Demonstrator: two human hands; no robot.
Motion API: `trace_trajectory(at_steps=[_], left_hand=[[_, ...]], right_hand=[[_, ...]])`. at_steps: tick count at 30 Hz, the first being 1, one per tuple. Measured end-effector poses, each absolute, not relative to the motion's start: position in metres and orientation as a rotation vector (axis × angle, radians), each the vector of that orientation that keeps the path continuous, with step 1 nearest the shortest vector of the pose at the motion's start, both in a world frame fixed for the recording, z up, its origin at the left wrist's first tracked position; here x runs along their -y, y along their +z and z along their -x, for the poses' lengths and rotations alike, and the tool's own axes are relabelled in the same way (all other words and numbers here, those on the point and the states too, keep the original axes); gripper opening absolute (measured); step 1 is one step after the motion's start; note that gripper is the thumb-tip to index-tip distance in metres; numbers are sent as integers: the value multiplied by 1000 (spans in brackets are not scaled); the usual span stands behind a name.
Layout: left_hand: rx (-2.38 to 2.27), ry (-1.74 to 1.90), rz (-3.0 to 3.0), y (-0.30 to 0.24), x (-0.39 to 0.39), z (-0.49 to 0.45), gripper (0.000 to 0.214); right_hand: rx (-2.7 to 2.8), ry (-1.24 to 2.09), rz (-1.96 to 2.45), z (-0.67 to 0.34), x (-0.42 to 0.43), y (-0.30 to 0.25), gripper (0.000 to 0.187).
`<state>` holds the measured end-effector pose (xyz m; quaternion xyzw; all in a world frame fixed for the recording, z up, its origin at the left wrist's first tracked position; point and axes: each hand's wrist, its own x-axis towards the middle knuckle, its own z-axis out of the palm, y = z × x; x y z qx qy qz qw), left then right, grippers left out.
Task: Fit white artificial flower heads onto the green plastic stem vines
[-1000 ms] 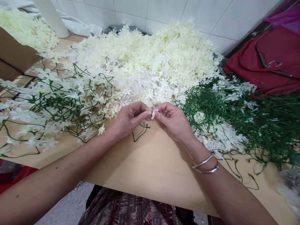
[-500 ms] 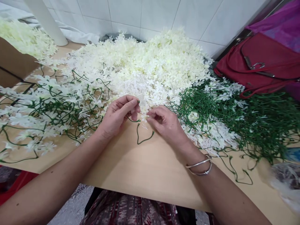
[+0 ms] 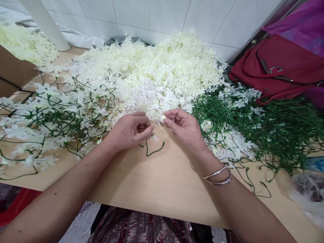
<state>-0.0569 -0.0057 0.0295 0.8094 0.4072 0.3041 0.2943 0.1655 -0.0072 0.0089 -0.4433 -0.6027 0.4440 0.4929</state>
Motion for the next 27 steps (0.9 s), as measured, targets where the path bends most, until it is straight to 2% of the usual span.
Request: trace_trajectory(at_steps=[3,6,10,17,27], left_hand=[[-1148,990,-2213,28,5,55,19],[-1082,1113,-2139,27,6,50,27],[-1045,1118,-1997,22,7,46,19],[-1085,1127,-1807,15,4,46,18],[-923,1158,-2211,25,6,46,8]], right_hand=[[1410,1229,1032,-164,7,14,27],[1411,1273,1014,-160,10,16,30],[1414,1319,967,-156,14,15,29],[1423,1300,973,-157,12,16,27],[1423,1343,1026,-156,14,17,23]])
